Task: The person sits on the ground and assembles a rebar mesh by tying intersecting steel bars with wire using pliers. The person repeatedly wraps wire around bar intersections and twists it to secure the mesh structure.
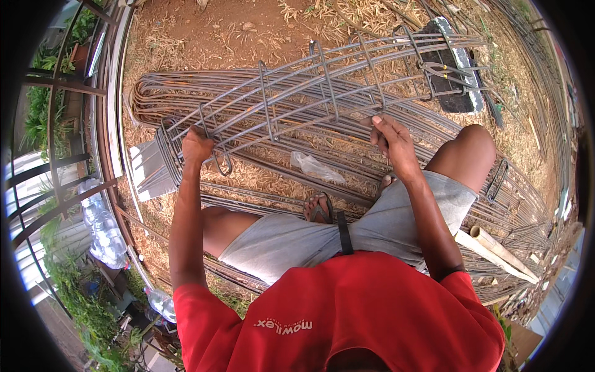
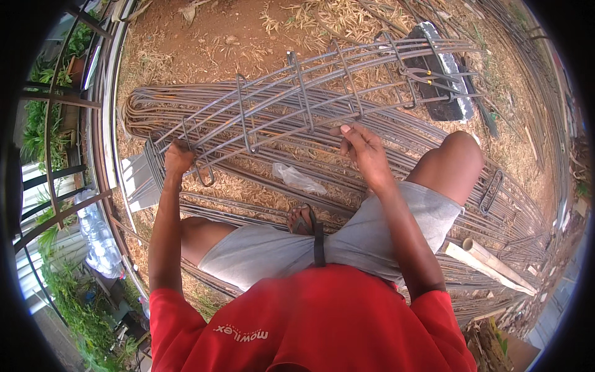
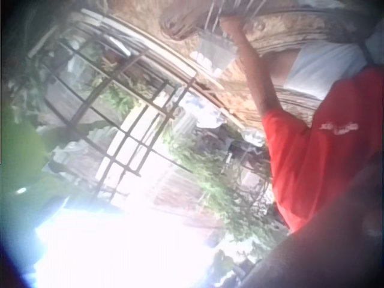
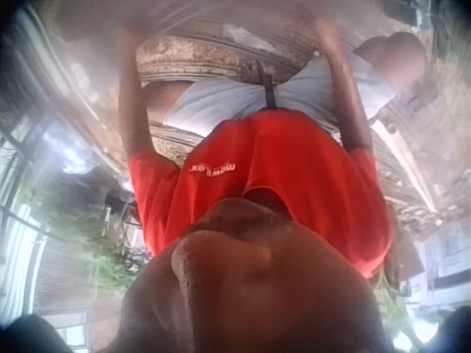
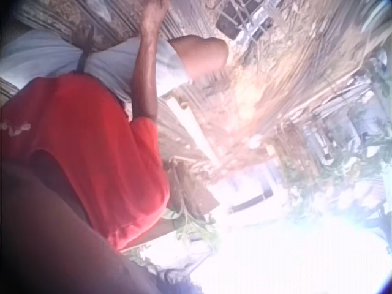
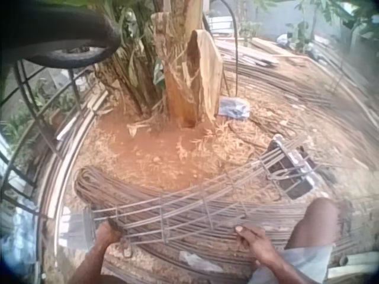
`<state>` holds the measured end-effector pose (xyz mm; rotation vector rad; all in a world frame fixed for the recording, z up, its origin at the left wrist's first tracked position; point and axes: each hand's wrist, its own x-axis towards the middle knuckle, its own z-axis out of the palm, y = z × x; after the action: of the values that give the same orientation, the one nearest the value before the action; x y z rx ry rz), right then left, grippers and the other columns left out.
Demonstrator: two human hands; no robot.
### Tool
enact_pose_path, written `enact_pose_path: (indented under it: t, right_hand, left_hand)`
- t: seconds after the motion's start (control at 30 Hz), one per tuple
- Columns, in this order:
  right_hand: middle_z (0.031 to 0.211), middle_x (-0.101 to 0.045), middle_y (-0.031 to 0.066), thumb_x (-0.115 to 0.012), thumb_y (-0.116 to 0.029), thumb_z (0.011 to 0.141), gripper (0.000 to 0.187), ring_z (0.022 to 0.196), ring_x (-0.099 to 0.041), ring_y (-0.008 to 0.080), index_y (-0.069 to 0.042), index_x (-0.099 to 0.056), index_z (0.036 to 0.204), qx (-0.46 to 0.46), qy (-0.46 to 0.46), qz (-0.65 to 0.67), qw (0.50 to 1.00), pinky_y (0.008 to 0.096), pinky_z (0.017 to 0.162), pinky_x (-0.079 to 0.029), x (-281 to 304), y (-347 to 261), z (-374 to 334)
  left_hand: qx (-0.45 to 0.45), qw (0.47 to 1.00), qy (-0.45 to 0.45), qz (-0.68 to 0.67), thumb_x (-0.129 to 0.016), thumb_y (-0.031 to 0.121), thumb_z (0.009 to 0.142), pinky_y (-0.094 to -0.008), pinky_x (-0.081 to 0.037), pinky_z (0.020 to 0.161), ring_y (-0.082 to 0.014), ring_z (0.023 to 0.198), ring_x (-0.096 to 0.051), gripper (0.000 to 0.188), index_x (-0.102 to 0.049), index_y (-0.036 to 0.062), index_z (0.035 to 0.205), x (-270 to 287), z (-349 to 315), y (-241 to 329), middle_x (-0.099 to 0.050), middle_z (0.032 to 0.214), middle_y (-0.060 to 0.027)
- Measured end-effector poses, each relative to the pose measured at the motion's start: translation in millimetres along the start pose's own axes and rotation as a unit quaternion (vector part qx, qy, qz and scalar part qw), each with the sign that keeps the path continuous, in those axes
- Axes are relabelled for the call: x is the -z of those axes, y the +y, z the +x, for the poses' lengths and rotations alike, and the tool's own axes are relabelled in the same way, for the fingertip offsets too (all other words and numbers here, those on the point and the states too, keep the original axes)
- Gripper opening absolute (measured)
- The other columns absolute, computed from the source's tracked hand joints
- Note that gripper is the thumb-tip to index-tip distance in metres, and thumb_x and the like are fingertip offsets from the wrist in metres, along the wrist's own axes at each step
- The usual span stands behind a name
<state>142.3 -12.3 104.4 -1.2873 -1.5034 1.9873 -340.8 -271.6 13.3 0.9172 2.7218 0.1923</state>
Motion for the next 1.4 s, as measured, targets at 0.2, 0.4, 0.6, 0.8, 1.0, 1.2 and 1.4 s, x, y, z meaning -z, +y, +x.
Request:
enact_pose_path:
  t: [0.2, 0.4, 0.6, 0.8, 1.0, 1.2, 1.4]
  right_hand:
    - [0.071, -0.05, -0.0047, -0.056, -0.032, 0.116, 0.037, 0.055, -0.034, 0.0043, -0.003, -0.076, 0.127, -0.011, -0.018, 0.08, 0.997, 0.0234, 0.052, -0.026, -10.8, 11.8, 6.3]
    - [0.067, -0.043, -0.0051, -0.054, -0.032, 0.117, 0.039, 0.058, -0.034, 0.0057, -0.002, -0.072, 0.134, -0.029, -0.127, 0.127, 0.983, 0.024, 0.054, -0.028, -40.2, 10.7, -10.9]
    - [0.07, -0.038, -0.0066, -0.053, -0.032, 0.118, 0.042, 0.062, -0.037, 0.0057, -0.003, -0.067, 0.145, -0.058, -0.246, 0.195, 0.948, 0.0246, 0.056, -0.031, -52.7, 7.0, -16.5]
    - [0.068, -0.04, -0.0056, -0.052, -0.027, 0.118, 0.043, 0.055, -0.035, 0.0046, 0.002, -0.062, 0.148, -0.112, -0.301, 0.276, 0.906, 0.0237, 0.053, -0.031, -46.6, 6.1, -21.7]
    - [0.068, -0.043, -0.0058, -0.051, -0.026, 0.118, 0.042, 0.054, -0.035, 0.0042, 0.003, -0.063, 0.146, -0.085, -0.308, 0.283, 0.905, 0.0232, 0.053, -0.03, -53.5, 5.7, -31.7]
    - [0.065, -0.04, -0.008, -0.057, -0.036, 0.117, 0.038, 0.056, -0.035, 0.0042, -0.003, -0.074, 0.124, -0.07, -0.225, 0.052, 0.97, 0.0244, 0.052, -0.03, -70.2, 25.0, -31.0]
    - [0.056, -0.037, -0.0069, -0.062, -0.024, 0.11, 0.027, 0.046, -0.027, 0.0056, 0.001, -0.073, 0.11, -0.086, -0.134, 0.439, 0.884, 0.0261, 0.049, -0.024, -43.9, 2.4, -9.8]
  left_hand:
    - [0.03, 0.996, 0.076, 0.035, -0.085, 0.03, 0.081, -0.0514, -0.061, 0.092, -0.0429, 0.106, -0.078, 0.044, -0.076, 0.0038, 0.115, 35.8, 30.7, 32.0, -0.081, 0.105, -0.0246]
    - [-0.057, 0.932, -0.137, -0.332, -0.088, 0.029, 0.095, -0.034, -0.058, 0.072, -0.0199, 0.08, -0.073, 0.044, -0.077, -0.0013, 0.126, 59.8, -23.6, 160.2, -0.08, 0.099, -0.0096]
    - [-0.108, 0.708, -0.323, -0.618, -0.079, 0.019, 0.104, -0.0302, -0.058, 0.071, -0.013, 0.079, -0.069, 0.044, -0.07, -0.0047, 0.14, 57.8, -93.0, 255.1, -0.073, 0.093, -0.0054]
    - [-0.13, 0.637, -0.314, -0.692, -0.072, 0.019, 0.108, -0.033, -0.066, 0.08, -0.0169, 0.092, -0.076, 0.046, -0.065, -0.0041, 0.147, 50.7, -89.2, 252.2, -0.076, 0.103, -0.0083]
    - [-0.075, 0.641, -0.19, -0.74, -0.066, 0.031, 0.112, -0.0385, -0.07, 0.084, -0.0241, 0.096, -0.08, 0.051, -0.062, -0.0044, 0.148, 48.0, -91.3, 266.5, -0.077, 0.107, -0.0118]
    - [-0.068, 0.658, -0.212, -0.72, -0.064, 0.031, 0.114, -0.0376, -0.069, 0.076, -0.0207, 0.088, -0.079, 0.052, -0.06, -0.0028, 0.152, 69.2, -100.0, 268.8, -0.075, 0.099, -0.0076]
    - [-0.03, 0.702, -0.231, -0.673, -0.065, 0.029, 0.114, -0.0306, -0.062, 0.068, -0.0085, 0.069, -0.063, 0.05, -0.061, -0.0034, 0.152, 54.1, -84.1, 263.4, -0.063, 0.08, 0.0019]
